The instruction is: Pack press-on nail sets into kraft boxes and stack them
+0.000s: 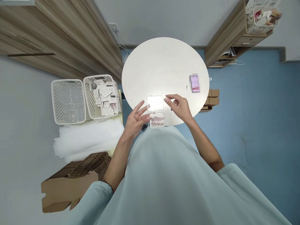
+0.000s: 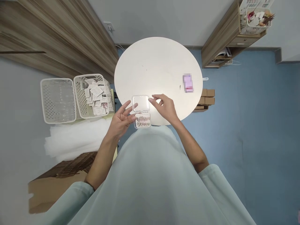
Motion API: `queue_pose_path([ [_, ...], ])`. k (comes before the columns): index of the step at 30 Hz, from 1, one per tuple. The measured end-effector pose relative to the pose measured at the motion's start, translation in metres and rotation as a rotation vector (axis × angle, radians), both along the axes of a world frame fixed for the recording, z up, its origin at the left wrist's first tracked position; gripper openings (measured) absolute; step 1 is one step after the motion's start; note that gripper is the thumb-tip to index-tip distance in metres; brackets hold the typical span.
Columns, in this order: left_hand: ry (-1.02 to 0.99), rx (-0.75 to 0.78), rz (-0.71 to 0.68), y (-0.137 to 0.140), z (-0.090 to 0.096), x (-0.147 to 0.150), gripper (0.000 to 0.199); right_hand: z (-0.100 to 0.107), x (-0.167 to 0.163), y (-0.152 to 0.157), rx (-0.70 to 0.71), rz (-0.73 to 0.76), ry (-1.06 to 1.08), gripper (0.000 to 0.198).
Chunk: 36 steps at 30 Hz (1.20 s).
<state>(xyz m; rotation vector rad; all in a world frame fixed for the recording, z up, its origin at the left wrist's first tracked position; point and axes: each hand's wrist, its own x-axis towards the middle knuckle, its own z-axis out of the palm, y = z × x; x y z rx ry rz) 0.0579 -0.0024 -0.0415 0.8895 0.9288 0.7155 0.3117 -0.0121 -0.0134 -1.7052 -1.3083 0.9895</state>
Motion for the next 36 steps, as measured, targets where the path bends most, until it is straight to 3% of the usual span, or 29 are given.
queue_pose_path([
  [4,-0.035,-0.064,-0.007,-0.001,0.003,-0.002,0.102,-0.009,-0.009,0.018,-0.096,0.026,0.154,0.052],
  [8,-0.052,-0.107,0.004,-0.002,0.001,-0.007,0.096,-0.010,-0.019,0.024,-0.068,0.025,0.132,0.054],
  [12,-0.040,-0.100,0.026,-0.002,-0.001,-0.012,0.090,0.002,-0.024,0.024,0.000,0.052,0.068,0.056],
  [19,-0.029,-0.074,0.074,0.002,-0.002,-0.019,0.078,0.030,-0.028,-0.001,0.122,0.177,0.044,0.039],
  [25,-0.051,-0.064,0.105,0.007,0.002,-0.022,0.072,0.027,-0.032,-0.028,0.160,0.301,0.073,0.026],
  [31,-0.044,-0.036,0.099,0.010,0.004,-0.020,0.076,0.019,-0.036,-0.043,0.044,0.245,0.088,0.033],
  [36,-0.029,-0.014,0.092,0.012,0.003,-0.020,0.075,0.015,-0.034,-0.046,-0.142,0.113,0.172,0.058],
])
